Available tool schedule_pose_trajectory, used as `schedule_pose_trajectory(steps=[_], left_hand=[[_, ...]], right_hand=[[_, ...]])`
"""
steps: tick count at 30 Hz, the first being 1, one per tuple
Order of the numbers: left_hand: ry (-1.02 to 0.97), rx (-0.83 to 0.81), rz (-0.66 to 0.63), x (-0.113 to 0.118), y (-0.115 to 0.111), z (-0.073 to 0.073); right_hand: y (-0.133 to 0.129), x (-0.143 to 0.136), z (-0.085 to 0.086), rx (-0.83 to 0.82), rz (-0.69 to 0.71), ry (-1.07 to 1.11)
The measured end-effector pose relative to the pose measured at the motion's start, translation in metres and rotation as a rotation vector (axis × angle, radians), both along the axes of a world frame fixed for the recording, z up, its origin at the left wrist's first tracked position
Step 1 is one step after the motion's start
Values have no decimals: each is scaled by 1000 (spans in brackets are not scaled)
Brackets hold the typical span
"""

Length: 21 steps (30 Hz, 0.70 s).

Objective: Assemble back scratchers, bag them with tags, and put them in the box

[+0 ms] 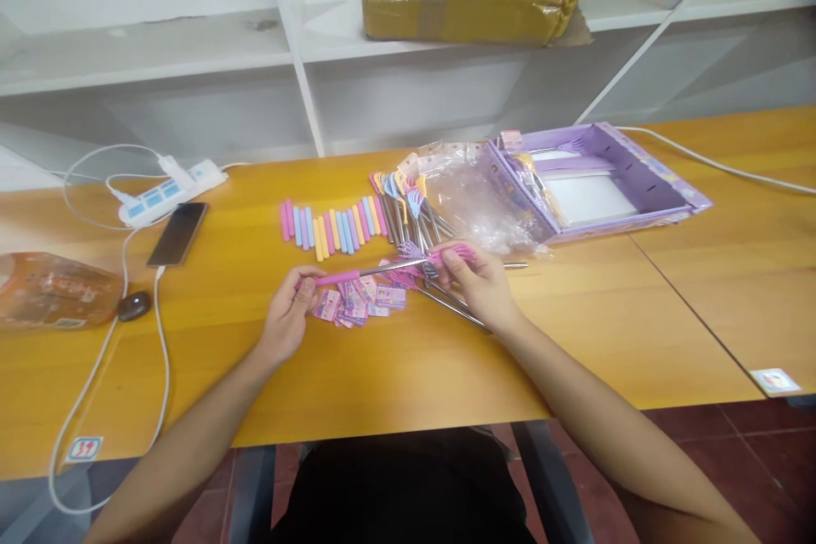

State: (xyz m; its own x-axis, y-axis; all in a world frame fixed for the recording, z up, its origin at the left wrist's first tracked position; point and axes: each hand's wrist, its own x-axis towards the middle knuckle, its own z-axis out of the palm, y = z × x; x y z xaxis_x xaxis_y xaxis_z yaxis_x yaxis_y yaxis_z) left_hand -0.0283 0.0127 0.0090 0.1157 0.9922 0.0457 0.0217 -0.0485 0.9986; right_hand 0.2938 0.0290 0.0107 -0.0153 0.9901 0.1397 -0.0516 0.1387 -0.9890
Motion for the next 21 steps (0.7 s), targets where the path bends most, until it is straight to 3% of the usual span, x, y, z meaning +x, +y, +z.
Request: schedule_pose_trajectory(steps=[12, 21], left_hand=[[43, 19, -45, -1, -4, -16], [55, 29, -47, 0, -11, -17]], right_hand=[[-4, -9, -14, -27, 122, -4], [-12, -18, -16, -12, 136, -30]])
